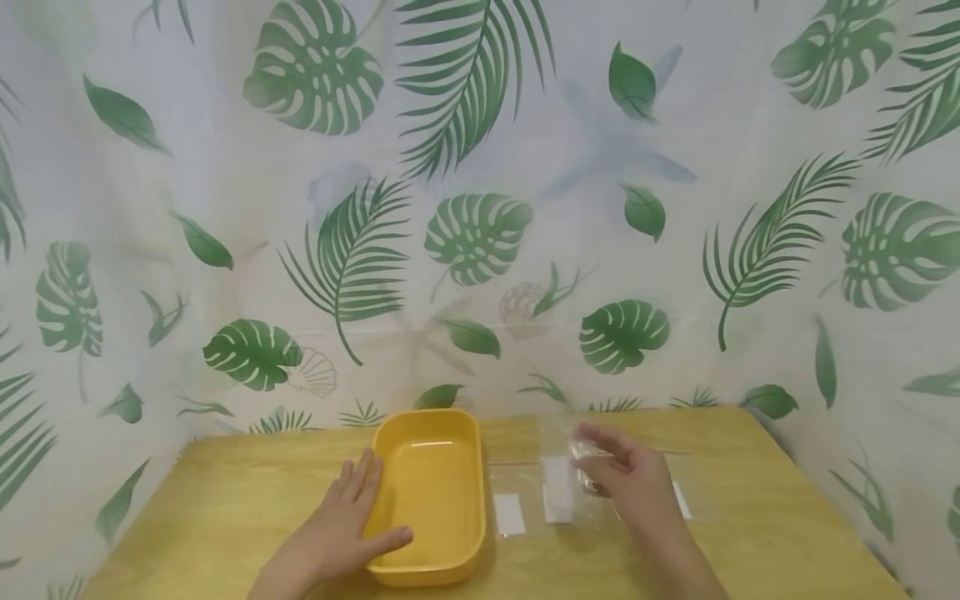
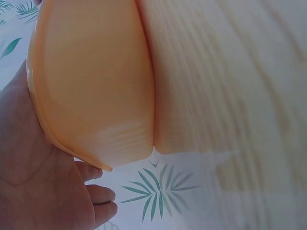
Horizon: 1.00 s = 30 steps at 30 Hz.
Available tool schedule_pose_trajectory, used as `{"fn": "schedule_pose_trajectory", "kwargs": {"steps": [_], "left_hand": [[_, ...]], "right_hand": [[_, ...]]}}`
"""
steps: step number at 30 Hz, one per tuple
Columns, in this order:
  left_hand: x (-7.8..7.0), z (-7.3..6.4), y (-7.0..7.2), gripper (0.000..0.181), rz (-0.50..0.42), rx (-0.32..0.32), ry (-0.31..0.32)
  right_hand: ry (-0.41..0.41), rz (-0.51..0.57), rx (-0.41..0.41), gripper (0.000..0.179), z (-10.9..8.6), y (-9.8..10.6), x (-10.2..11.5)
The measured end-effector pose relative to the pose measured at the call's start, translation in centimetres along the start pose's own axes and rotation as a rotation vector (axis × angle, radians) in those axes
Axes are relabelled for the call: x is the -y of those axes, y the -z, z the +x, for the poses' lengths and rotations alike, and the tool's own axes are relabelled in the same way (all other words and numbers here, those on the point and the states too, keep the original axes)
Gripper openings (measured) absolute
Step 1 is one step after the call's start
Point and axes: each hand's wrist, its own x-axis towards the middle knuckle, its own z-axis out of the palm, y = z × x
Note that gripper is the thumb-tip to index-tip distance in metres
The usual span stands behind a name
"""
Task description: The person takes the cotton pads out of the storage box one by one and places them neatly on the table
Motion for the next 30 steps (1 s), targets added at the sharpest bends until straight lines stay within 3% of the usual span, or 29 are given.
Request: {"fn": "schedule_pose_trajectory", "kwargs": {"steps": [8,16,30], "left_hand": [[-0.3,-0.4,0.1,0.112,-0.017,0.011,0.015],[-0.1,-0.1,-0.2,0.116,-0.011,0.007,0.0],[-0.1,-0.2,-0.1,0.114,-0.016,-0.001,-0.006]], "right_hand": [[0.012,0.011,-0.09,0.04,0.7,3.0,-0.2],[-0.017,0.12,-0.105,0.033,1.0,5.5,-1.3],[-0.065,0.259,-0.162,0.036,1.7,9.0,-3.7]]}}
